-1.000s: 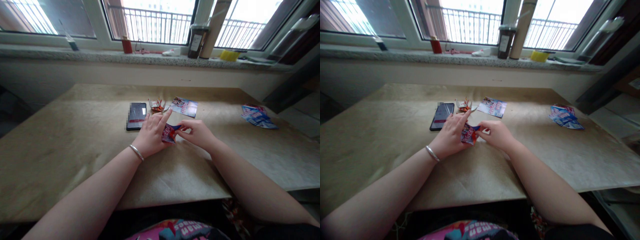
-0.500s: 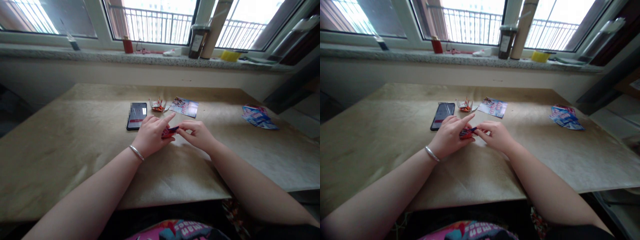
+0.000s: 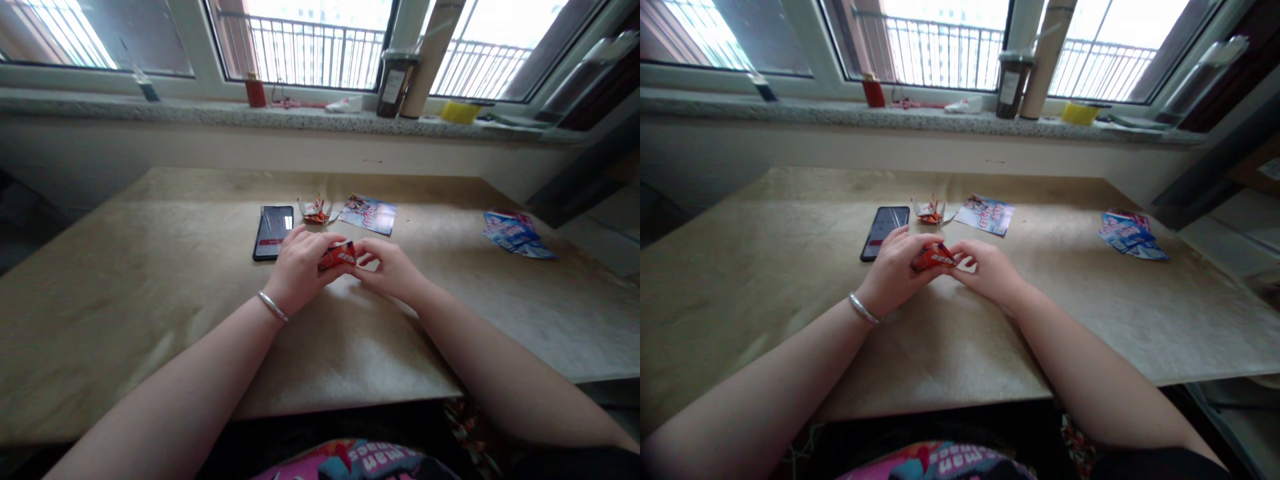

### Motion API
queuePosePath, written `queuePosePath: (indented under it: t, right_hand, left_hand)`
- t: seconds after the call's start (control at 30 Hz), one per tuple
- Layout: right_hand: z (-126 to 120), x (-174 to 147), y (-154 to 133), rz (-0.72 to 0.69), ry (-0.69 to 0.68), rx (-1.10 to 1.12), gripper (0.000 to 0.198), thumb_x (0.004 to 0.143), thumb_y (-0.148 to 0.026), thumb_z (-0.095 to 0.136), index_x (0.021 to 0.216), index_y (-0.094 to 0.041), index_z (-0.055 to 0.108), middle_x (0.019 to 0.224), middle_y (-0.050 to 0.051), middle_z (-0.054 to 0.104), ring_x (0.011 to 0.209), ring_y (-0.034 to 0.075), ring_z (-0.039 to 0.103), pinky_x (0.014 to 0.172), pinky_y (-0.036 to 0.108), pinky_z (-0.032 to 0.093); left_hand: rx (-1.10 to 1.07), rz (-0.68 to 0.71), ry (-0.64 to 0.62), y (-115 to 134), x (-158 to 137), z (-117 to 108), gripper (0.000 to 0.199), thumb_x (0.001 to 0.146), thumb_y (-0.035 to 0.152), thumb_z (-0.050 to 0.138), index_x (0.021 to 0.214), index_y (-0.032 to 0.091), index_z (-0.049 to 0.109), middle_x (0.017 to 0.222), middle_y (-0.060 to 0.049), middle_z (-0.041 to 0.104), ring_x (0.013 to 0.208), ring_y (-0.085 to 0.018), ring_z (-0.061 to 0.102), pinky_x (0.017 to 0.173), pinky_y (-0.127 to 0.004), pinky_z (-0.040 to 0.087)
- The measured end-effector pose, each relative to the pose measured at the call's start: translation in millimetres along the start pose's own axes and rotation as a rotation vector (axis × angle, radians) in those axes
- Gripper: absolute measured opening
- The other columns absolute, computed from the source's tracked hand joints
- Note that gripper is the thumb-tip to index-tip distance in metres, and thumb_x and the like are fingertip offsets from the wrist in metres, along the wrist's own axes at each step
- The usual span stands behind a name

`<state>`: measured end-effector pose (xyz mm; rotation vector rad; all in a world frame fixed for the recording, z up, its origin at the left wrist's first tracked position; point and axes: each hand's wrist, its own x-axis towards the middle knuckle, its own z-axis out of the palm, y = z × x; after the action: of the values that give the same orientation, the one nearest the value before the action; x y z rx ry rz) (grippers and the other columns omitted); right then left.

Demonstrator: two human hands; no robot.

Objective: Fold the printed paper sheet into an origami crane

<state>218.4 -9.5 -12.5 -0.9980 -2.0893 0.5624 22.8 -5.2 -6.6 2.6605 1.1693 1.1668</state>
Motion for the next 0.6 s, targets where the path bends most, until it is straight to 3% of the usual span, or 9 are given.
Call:
queuePosePath:
  t: [0.3, 0.47, 0.6]
  right_hand:
    - [-2.5, -0.3, -1.6, -0.039, 0.110, -0.096, 0.010, 0.081, -0.027, 0.061, 0.087, -0.021, 0.067, 0.085, 0.003, 0.069, 0.077, 0.015, 0.063, 0.064, 0.026, 0.053]
    - [-2.6, -0.7, -2.5, -0.060, 0.213, -0.089, 0.010, 0.081, -0.027, 0.062, 0.088, -0.022, 0.067, 0.088, 0.003, 0.068, 0.079, 0.014, 0.063, 0.062, 0.026, 0.053]
    - [-3.1, -0.8, -5.7, -0.096, 0.246, -0.086, 0.008, 0.081, -0.026, 0.061, 0.087, -0.023, 0.066, 0.088, 0.003, 0.067, 0.080, 0.014, 0.062, 0.061, 0.026, 0.053]
  left_hand:
    - [-0.024, 0.076, 0.091, 5.1, 0.8, -1.6, 0.023, 0.081, 0.037, 0.063, 0.098, 0.023, 0.060, 0.099, -0.002, 0.066, 0.096, -0.017, 0.059, 0.103, -0.040, 0.031]
    - [-0.067, 0.052, 0.147, 1.9, 3.0, 0.1, 0.012, 0.081, 0.032, 0.064, 0.088, 0.022, 0.064, 0.094, -0.002, 0.068, 0.093, -0.018, 0.059, 0.094, -0.038, 0.038]
    - [-0.156, 0.006, 0.122, 0.8, 3.1, 1.0, 0.011, 0.080, 0.027, 0.065, 0.089, 0.022, 0.066, 0.096, -0.003, 0.068, 0.094, -0.019, 0.059, 0.089, -0.037, 0.042]
